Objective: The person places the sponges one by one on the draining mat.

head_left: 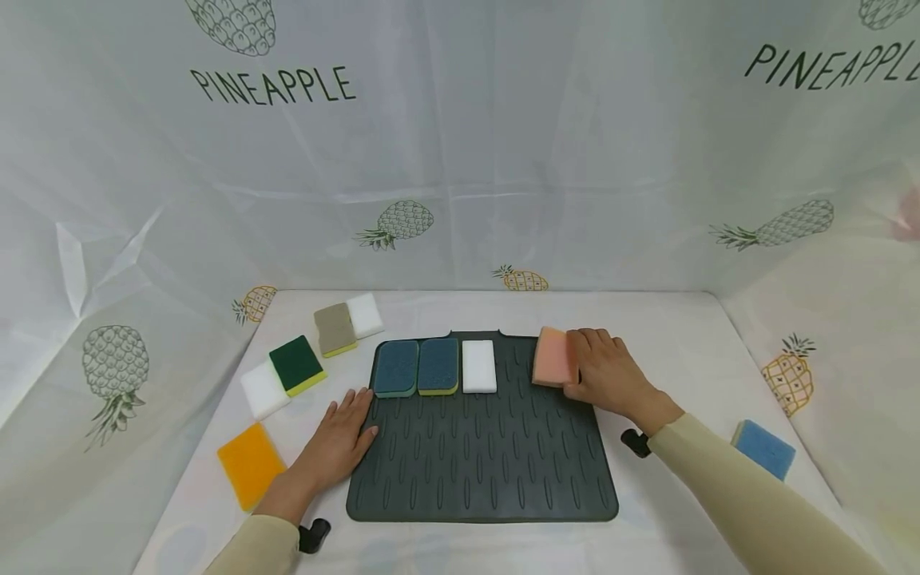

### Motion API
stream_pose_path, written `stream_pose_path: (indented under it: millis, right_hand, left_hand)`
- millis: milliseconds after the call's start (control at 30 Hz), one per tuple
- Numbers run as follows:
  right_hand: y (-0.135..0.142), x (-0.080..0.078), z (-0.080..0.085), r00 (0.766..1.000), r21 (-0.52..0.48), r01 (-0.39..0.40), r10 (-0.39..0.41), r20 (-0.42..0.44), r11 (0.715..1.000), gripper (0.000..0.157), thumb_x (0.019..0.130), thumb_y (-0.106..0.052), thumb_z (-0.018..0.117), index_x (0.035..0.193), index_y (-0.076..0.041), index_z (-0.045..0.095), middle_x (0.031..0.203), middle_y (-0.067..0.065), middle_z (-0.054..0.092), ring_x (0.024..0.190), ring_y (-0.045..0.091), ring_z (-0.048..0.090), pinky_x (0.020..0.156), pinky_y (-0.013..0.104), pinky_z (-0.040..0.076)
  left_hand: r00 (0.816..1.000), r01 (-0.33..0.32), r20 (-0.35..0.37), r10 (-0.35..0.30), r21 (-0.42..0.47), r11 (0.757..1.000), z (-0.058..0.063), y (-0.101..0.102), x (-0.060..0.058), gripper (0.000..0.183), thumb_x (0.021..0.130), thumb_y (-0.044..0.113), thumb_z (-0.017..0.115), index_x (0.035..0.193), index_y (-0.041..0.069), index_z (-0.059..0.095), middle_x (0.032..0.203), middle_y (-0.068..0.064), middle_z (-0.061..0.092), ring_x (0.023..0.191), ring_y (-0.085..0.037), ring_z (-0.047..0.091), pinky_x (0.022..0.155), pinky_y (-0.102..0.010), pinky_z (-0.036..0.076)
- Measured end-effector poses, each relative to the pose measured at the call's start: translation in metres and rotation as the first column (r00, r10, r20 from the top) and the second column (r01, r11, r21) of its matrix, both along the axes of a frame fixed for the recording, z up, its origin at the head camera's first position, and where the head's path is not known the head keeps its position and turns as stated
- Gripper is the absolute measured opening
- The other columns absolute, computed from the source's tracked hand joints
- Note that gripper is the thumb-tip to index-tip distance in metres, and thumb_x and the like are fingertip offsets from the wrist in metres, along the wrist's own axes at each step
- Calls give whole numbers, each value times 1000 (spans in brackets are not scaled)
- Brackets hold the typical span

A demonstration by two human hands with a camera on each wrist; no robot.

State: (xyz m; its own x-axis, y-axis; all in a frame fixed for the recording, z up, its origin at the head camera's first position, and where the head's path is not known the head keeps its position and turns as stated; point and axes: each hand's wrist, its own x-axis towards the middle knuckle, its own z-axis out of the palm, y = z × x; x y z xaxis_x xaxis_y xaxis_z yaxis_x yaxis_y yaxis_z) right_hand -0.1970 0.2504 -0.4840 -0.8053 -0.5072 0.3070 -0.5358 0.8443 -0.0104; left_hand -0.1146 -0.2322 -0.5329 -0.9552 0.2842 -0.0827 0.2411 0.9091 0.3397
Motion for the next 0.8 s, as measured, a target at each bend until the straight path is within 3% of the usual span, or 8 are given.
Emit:
stream_pose_path:
  millis: [300,800]
  right_hand:
    - [-36,-19,-1,979,23,-71,65,191,997,76,83,-34,77,145,3,55,144,21,59,130,40,56,98,62,51]
    - [-46,-27,-6,948,31,-59,47,314,998,82,85,-38,74,154,-1,49,154,20,54,138,40,53,102,64,49]
  left_hand:
    - [1000,3,10,-3,-6,1000,-2,-1,-1,70,109,31,58,164,-2,30,169,-22,34,159,-45,25,128,-66,18]
    - [1000,-1,6,1,-11,1000,2,1,0,69,109,30,59,163,-3,32,169,-23,35,159,-46,26,128,-66,19]
